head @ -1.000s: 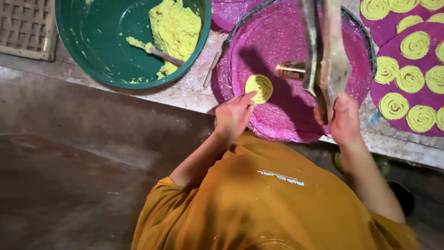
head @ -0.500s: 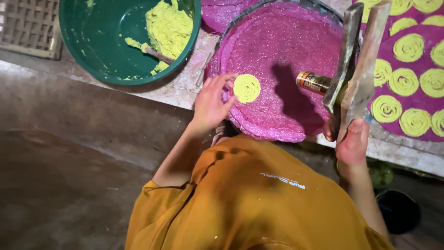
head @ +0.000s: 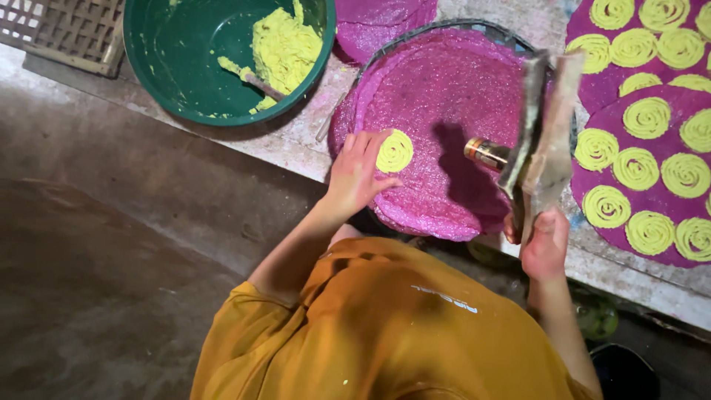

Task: The person uses a manual dough press to extrude yellow dough into spiral shapes onto a pink tray. They repeatedly scoop dough from a green bowl, load it into the press, and pipe the spirals in sequence.

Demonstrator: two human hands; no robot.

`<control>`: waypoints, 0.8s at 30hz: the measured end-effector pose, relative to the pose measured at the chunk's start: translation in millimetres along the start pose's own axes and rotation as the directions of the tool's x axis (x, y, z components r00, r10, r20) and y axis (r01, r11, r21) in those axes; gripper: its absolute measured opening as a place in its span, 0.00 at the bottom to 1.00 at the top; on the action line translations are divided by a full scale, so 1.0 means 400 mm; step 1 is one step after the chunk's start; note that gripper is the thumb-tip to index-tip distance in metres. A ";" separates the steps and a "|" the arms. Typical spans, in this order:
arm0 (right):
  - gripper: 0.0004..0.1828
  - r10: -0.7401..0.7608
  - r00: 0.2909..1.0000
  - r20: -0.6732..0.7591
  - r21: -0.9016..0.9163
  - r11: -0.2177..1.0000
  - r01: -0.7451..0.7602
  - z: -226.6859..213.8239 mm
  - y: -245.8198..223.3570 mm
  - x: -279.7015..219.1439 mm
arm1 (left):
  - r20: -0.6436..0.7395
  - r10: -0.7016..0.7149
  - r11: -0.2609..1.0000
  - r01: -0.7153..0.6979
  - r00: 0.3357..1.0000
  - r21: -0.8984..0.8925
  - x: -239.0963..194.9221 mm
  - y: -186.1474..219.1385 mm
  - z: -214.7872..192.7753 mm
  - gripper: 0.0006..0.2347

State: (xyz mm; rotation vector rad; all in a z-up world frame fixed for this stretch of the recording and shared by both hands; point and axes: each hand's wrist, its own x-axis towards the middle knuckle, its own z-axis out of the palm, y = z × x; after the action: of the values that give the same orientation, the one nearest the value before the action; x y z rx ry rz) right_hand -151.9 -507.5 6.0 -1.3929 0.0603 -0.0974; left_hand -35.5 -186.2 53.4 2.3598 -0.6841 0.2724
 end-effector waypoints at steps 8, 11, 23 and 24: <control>0.34 -0.246 0.718 0.651 -0.649 0.310 0.695 0.285 -0.343 0.187 | 0.468 0.157 0.965 -0.035 0.870 -0.259 0.193 0.049 -0.274 0.19; 0.34 -0.371 0.407 0.834 -0.428 0.028 0.903 0.450 -0.462 0.301 | 0.654 0.259 0.885 0.096 0.711 -0.456 0.202 0.009 -0.408 0.16; 0.25 0.074 0.289 0.955 -0.210 0.856 0.473 0.861 -0.377 0.368 | 0.844 -0.018 0.974 0.200 0.536 -0.106 0.061 -0.390 -0.713 0.16; 0.25 0.074 0.298 0.952 -0.210 0.865 0.457 0.865 -0.376 0.374 | 0.847 -0.067 0.945 0.304 0.528 -0.116 0.060 -0.434 -0.725 0.17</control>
State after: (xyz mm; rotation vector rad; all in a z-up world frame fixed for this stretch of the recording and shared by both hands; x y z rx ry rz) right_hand 26.3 -210.4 217.1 -1.7262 -1.2123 0.6125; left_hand 73.9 104.1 189.5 2.1828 -0.7975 -1.0839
